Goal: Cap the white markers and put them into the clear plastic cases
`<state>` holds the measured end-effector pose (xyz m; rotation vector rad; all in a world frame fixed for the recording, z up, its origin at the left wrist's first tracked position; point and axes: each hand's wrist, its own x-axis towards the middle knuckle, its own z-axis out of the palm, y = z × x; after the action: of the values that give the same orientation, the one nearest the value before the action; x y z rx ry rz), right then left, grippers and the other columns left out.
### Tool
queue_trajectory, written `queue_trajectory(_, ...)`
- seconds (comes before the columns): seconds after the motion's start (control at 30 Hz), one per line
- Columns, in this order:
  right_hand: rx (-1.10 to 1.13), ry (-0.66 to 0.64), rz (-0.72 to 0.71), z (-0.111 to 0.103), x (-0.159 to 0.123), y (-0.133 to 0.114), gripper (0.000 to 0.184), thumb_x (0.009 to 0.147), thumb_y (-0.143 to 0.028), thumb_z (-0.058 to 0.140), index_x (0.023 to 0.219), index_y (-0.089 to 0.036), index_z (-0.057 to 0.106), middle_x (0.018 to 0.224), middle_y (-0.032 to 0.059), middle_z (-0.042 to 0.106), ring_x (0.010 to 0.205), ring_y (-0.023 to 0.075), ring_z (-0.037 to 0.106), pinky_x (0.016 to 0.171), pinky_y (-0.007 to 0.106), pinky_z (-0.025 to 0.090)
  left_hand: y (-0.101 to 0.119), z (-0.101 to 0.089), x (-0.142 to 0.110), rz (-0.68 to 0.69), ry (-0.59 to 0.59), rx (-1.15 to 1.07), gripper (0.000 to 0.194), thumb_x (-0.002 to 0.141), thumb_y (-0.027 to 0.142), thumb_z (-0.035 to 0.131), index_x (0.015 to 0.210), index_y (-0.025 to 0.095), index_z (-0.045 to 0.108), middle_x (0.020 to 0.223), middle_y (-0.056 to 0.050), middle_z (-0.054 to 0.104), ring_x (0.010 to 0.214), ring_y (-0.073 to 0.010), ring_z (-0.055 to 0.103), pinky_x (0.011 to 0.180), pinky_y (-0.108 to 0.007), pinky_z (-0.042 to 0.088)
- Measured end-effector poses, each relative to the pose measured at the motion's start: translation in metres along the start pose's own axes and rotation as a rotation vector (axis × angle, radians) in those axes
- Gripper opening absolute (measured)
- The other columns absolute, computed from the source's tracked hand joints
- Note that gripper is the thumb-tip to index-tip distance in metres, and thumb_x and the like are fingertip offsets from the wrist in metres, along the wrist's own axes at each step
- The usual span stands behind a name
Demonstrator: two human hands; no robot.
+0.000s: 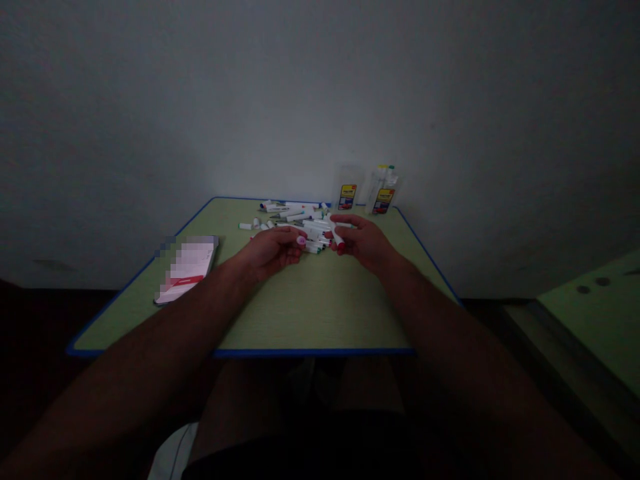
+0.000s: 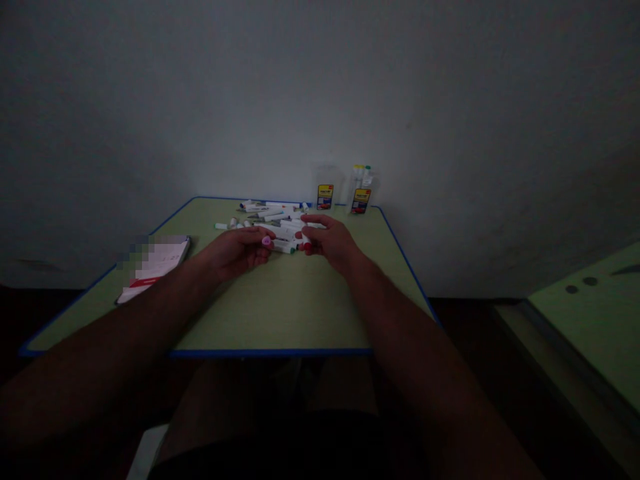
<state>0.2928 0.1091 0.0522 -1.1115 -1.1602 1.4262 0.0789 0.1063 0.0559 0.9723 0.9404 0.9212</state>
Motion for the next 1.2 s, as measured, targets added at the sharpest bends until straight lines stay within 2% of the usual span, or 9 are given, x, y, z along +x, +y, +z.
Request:
queue_trajectory(0.13,-0.013,0.001,-0.007,0.0,0.001,0.001,0.034,0.088,-0.01,0.065,0.121,-0.018,0.064,0.09,0.0073,0.077,0.058,0.0112,0.067,0.054,0.022,0.054,0.0,-0.002,0.002,0.048,0.01,0.088,0.008,0.074,0.011,0.065,0.081,0.015,0.065,0.065,-0.001,0.057,0.053,-0.0089,0.049,0.054,-0.024,0.047)
queue_trajectory(0.2,-0.028,0.018,-0.008,0.001,-0.001,-0.001,0.035,0.088,-0.011,0.065,0.122,-0.018,0.064,0.091,0.0084,0.077,0.056,0.0109,0.065,0.053,0.022,0.053,0.003,-0.006,0.002,0.112,0.06,0.158,0.007,0.074,0.014,0.065,0.081,0.016,0.064,0.067,0.0,0.058,0.053,-0.009,0.049,0.055,-0.025,0.047)
queue_trajectory(0.33,-0.051,0.04,-0.017,0.001,-0.002,-0.003,0.035,0.087,-0.012,0.067,0.121,-0.018,0.065,0.093,0.0085,0.077,0.053,0.0096,0.061,0.051,0.022,0.05,0.017,-0.025,0.004,0.342,0.259,0.269,0.014,0.075,0.024,0.065,0.086,0.016,0.067,0.072,-0.002,0.061,0.056,-0.0099,0.05,0.058,-0.026,0.047)
queue_trajectory(0.43,-0.056,0.039,-0.024,0.0,-0.001,-0.001,0.035,0.087,-0.01,0.067,0.121,-0.019,0.066,0.091,0.0073,0.076,0.052,0.0086,0.059,0.05,0.021,0.049,0.026,-0.045,0.007,0.436,0.433,0.32,0.021,0.073,0.027,0.064,0.089,0.014,0.069,0.07,-0.001,0.061,0.056,-0.0102,0.051,0.057,-0.026,0.046)
queue_trajectory(0.53,-0.066,0.043,-0.027,-0.001,0.001,0.0,0.036,0.086,-0.01,0.068,0.12,-0.02,0.066,0.089,0.0063,0.076,0.051,0.0082,0.059,0.049,0.021,0.049,0.028,-0.06,0.011,0.415,0.62,0.555,0.019,0.072,0.028,0.066,0.084,0.014,0.07,0.068,-0.001,0.062,0.057,-0.0117,0.053,0.06,-0.027,0.047)
queue_trajectory(0.63,-0.08,0.053,-0.02,-0.001,0.0,-0.001,0.036,0.086,-0.01,0.069,0.12,-0.02,0.067,0.09,0.0067,0.076,0.053,0.0082,0.06,0.05,0.021,0.05,0.025,-0.069,0.015,0.39,0.725,0.933,0.014,0.075,0.028,0.069,0.08,0.015,0.07,0.075,-0.004,0.069,0.07,-0.0174,0.061,0.072,-0.033,0.05)
queue_trajectory(0.77,-0.087,0.062,-0.014,0.0,-0.003,-0.003,0.036,0.086,-0.009,0.068,0.12,-0.018,0.066,0.091,0.0082,0.076,0.053,0.0089,0.06,0.05,0.022,0.051,0.021,-0.074,0.018,0.336,0.748,1.177,0.014,0.083,0.029,0.068,0.085,0.016,0.072,0.087,-0.009,0.074,0.081,-0.0219,0.065,0.081,-0.035,0.05)
queue_trajectory(0.97,-0.085,0.058,-0.028,0.001,-0.002,-0.003,0.036,0.086,-0.007,0.067,0.12,-0.018,0.065,0.089,0.007,0.077,0.052,0.0085,0.06,0.049,0.021,0.051,0.017,-0.082,0.021,0.267,0.744,1.278,0.021,0.086,0.028,0.064,0.098,0.015,0.075,0.099,-0.01,0.076,0.09,-0.0224,0.066,0.084,-0.032,0.048)
queue_trajectory(1.2,-0.078,0.056,-0.029,0.001,-0.003,-0.004,0.033,0.086,-0.006,0.066,0.116,-0.019,0.067,0.089,0.0078,0.077,0.051,0.0087,0.059,0.049,0.021,0.051,0.011,-0.083,0.026,0.237,0.743,1.336,0.024,0.084,0.03,0.066,0.101,0.018,0.078,0.107,-0.012,0.077,0.097,-0.0267,0.068,0.087,-0.035,0.05)
